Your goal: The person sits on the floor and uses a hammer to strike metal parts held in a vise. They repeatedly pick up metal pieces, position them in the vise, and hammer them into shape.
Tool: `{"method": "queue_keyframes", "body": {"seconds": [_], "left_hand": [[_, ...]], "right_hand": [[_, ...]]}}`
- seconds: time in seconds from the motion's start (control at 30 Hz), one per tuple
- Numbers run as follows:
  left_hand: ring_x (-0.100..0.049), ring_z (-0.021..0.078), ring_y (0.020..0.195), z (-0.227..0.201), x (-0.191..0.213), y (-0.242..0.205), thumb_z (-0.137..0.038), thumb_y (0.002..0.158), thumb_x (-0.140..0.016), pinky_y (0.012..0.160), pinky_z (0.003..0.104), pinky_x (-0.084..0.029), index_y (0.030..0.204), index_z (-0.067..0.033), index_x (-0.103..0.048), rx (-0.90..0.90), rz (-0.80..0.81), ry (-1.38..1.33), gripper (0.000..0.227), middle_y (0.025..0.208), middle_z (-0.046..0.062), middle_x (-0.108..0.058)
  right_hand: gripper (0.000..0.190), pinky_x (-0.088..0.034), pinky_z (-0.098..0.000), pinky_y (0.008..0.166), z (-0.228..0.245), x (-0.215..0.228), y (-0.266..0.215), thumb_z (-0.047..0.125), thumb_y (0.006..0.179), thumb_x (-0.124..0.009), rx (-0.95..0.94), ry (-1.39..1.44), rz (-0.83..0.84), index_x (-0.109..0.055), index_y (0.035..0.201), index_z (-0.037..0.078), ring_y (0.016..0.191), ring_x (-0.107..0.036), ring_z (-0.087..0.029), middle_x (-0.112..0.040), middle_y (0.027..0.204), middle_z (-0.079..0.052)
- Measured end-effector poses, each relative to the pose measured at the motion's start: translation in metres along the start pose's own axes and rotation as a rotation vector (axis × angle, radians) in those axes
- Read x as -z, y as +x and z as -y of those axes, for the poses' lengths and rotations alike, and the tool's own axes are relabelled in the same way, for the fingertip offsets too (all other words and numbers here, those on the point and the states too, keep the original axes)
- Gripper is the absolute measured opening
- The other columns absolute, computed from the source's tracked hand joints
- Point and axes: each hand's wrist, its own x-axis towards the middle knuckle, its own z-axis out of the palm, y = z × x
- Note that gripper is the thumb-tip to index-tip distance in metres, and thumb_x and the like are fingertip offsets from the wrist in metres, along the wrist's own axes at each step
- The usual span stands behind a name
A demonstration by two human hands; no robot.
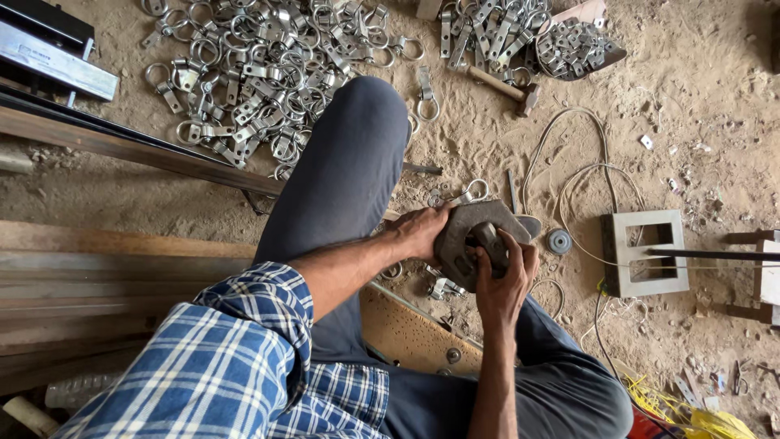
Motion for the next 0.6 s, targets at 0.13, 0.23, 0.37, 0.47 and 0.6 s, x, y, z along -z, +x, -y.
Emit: {"method": "queue_keyframes", "body": {"seconds": [0.13, 0.23, 0.37, 0.47, 0.6], "left_hand": [[-0.056, 0.0149, 0.056, 0.006, -0.002, -0.003, -0.055, 0.058, -0.094, 0.055, 0.024, -0.059, 0.138, 0.0111, -0.03, -0.122, -0.089, 0.008, 0.122, 0.084, 0.009, -0.059], [-0.055, 0.0161, 0.054, 0.003, -0.003, 0.0, -0.058, 0.069, -0.088, 0.05, 0.026, -0.059, 0.143, 0.0103, -0.028, 0.009, 0.077, 0.049, 0.117, 0.079, 0.007, -0.058], [-0.053, 0.0155, 0.052, 0.007, -0.007, 0.001, -0.054, 0.068, -0.089, 0.048, 0.027, -0.057, 0.145, 0.0113, -0.025, -0.01, 0.014, 0.03, 0.12, 0.074, 0.005, -0.056], [-0.054, 0.0149, 0.054, 0.011, -0.01, 0.002, -0.051, 0.061, -0.093, 0.05, 0.026, -0.057, 0.142, 0.0135, -0.026, -0.057, -0.035, 0.014, 0.124, 0.073, 0.004, -0.055], [-0.058, 0.0203, 0.063, -0.005, 0.004, -0.007, -0.062, 0.068, -0.091, 0.057, 0.035, -0.059, 0.148, 0.0119, -0.019, 0.033, 0.045, 0.082, 0.131, 0.08, 0.009, -0.059]], "right_hand": [[0.047, -0.041, -0.0533, 0.108, -0.001, 0.016, 0.005, 0.023, 0.087, -0.083, 0.181, -0.088, 0.068, -0.069, 0.13, 0.01, 0.119, -0.055, -0.031, -0.06, 0.121, -0.011], [0.052, -0.041, -0.05, 0.104, -0.001, 0.02, 0.005, 0.026, 0.083, -0.084, 0.156, -0.217, 0.128, -0.071, 0.131, 0.012, 0.113, -0.057, -0.028, -0.063, 0.118, -0.009], [0.053, -0.043, -0.0473, 0.096, 0.004, 0.011, 0.001, 0.029, 0.082, -0.087, 0.123, -0.305, 0.114, -0.074, 0.13, 0.013, 0.103, -0.06, -0.026, -0.064, 0.11, -0.009], [0.049, -0.046, -0.0476, 0.102, 0.008, 0.009, -0.004, 0.029, 0.083, -0.088, 0.136, -0.14, 0.02, -0.075, 0.127, 0.012, 0.101, -0.062, -0.023, -0.065, 0.106, -0.006], [0.048, -0.05, -0.0474, 0.1, 0.008, 0.028, -0.002, 0.027, 0.085, -0.087, 0.143, -0.104, -0.052, -0.073, 0.127, 0.007, 0.107, -0.063, -0.026, -0.066, 0.113, -0.009]]}}
